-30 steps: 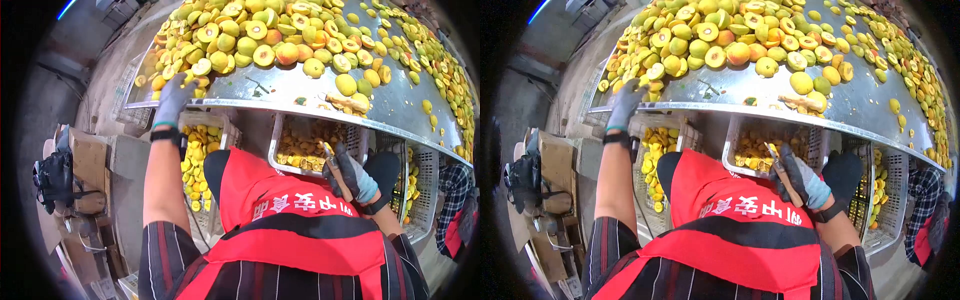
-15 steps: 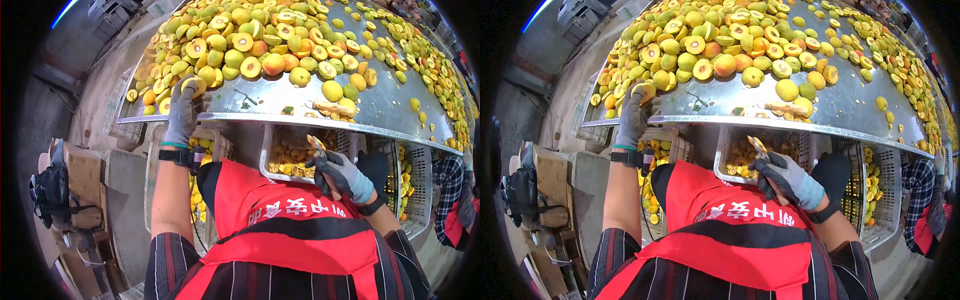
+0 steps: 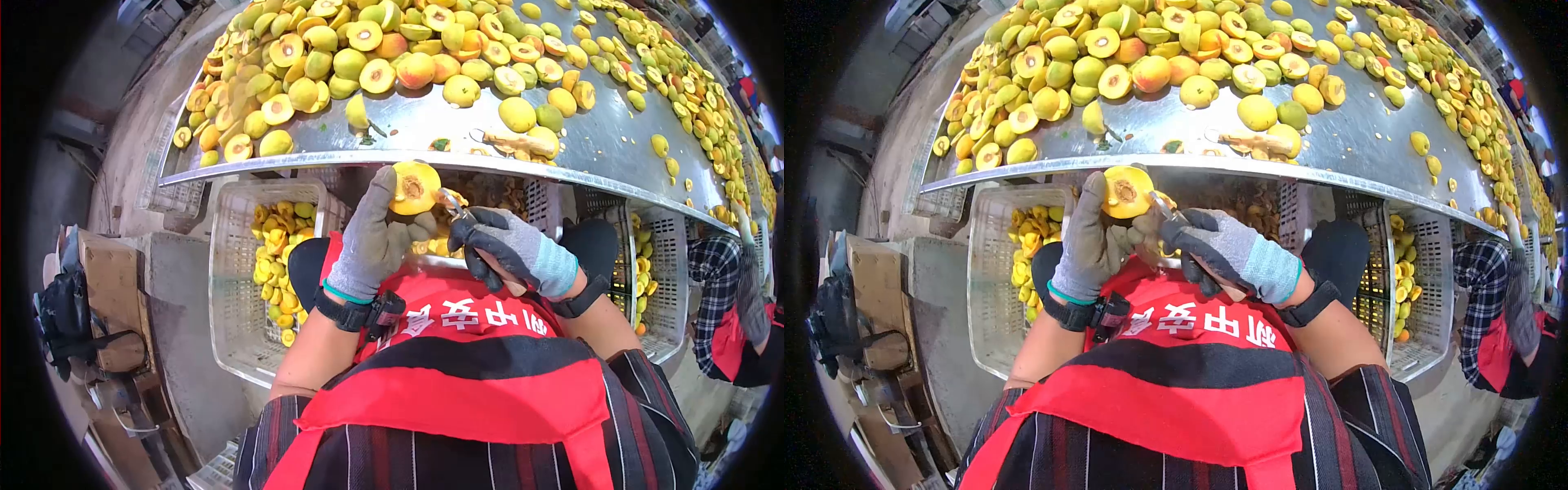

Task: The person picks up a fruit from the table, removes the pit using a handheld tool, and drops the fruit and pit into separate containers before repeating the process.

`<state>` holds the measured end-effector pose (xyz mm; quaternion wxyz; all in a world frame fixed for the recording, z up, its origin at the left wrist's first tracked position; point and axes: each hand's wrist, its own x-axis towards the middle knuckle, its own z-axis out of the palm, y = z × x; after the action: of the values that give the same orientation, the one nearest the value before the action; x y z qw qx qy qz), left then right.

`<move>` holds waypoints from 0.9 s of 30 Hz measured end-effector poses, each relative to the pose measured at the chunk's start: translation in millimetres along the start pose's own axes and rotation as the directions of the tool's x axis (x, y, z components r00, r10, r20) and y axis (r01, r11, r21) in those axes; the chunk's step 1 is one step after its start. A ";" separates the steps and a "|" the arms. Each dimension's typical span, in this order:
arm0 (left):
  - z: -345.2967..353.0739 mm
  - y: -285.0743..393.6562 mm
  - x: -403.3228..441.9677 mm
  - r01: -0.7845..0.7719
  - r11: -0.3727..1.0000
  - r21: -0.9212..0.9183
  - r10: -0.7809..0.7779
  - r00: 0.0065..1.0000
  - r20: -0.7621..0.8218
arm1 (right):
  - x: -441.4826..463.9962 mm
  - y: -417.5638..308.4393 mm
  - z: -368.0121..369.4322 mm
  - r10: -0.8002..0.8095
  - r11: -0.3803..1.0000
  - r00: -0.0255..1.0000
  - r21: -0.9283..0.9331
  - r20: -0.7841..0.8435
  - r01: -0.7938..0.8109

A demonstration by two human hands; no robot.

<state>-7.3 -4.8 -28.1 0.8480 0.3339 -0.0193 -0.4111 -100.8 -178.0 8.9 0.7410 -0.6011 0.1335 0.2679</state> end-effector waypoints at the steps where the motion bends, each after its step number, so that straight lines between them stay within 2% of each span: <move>1: -3.5 -2.1 1.7 0.044 0.998 -0.038 -0.045 0.999 -0.018 | -3.2 -3.1 2.2 0.018 0.998 1.000 -0.053 0.007 -0.017; 2: -10.7 -6.7 4.5 0.046 0.998 -0.040 -0.047 0.999 -0.021 | -3.8 -0.4 3.1 0.020 0.999 1.000 -0.051 0.008 -0.020; 4: -19.5 -13.8 9.3 -0.051 0.991 0.124 0.052 0.999 -0.008 | -5.2 5.0 4.3 0.020 0.995 1.000 -0.098 -0.021 -0.021; 9: 0.4 -13.1 1.5 -0.010 0.997 0.077 0.003 0.996 0.094 | -7.3 5.3 1.0 -0.059 0.997 0.998 -0.054 -0.029 0.057; 11: 6.5 -13.9 -1.3 -0.050 0.980 0.191 0.037 0.997 0.074 | -7.1 3.8 -0.2 -0.053 0.996 0.997 -0.070 -0.052 0.049; 12: 8.1 -13.0 -2.4 -0.047 0.981 0.191 0.033 0.997 0.074 | -7.1 3.6 -0.7 -0.047 0.995 0.997 -0.089 -0.068 0.041; 14: 8.2 -9.3 -5.1 -0.035 0.952 0.305 -0.001 0.993 0.117 | -5.7 9.4 -2.5 -0.046 0.996 0.996 -0.082 -0.072 0.040; 17: 7.8 -8.3 -6.4 -0.025 0.930 0.367 -0.016 0.994 0.110 | -5.5 15.1 1.1 -0.021 0.998 0.994 -0.066 -0.106 0.014; 19: 12.9 -14.4 -6.1 -0.049 0.922 0.385 0.019 0.996 0.083 | -3.9 21.3 2.6 -0.162 0.981 0.974 -0.133 -0.156 0.142; 22: 13.7 -17.2 -5.7 -0.066 0.914 0.399 0.044 0.997 0.064 | -0.5 27.7 4.9 -0.230 0.965 0.954 -0.174 -0.193 0.197; 24: 12.7 -18.5 -3.9 -0.059 0.917 0.394 0.034 0.997 0.071 | -1.5 23.5 7.0 -0.200 0.969 0.959 -0.187 -0.199 0.163; 26: 11.1 -21.6 -0.8 -0.162 0.779 0.605 0.166 0.985 0.050 | -0.2 23.5 9.4 -0.169 0.971 0.964 -0.201 -0.205 0.128; 27: 7.8 -23.4 1.9 -0.161 0.779 0.606 0.165 0.985 0.050 | 1.4 25.8 10.7 -0.199 0.965 0.959 -0.213 -0.202 0.156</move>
<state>-24.4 -20.7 -36.1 0.7283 0.5866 -0.1764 -0.3072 -115.4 -163.8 -10.4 0.6801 -0.7065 0.1335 0.1433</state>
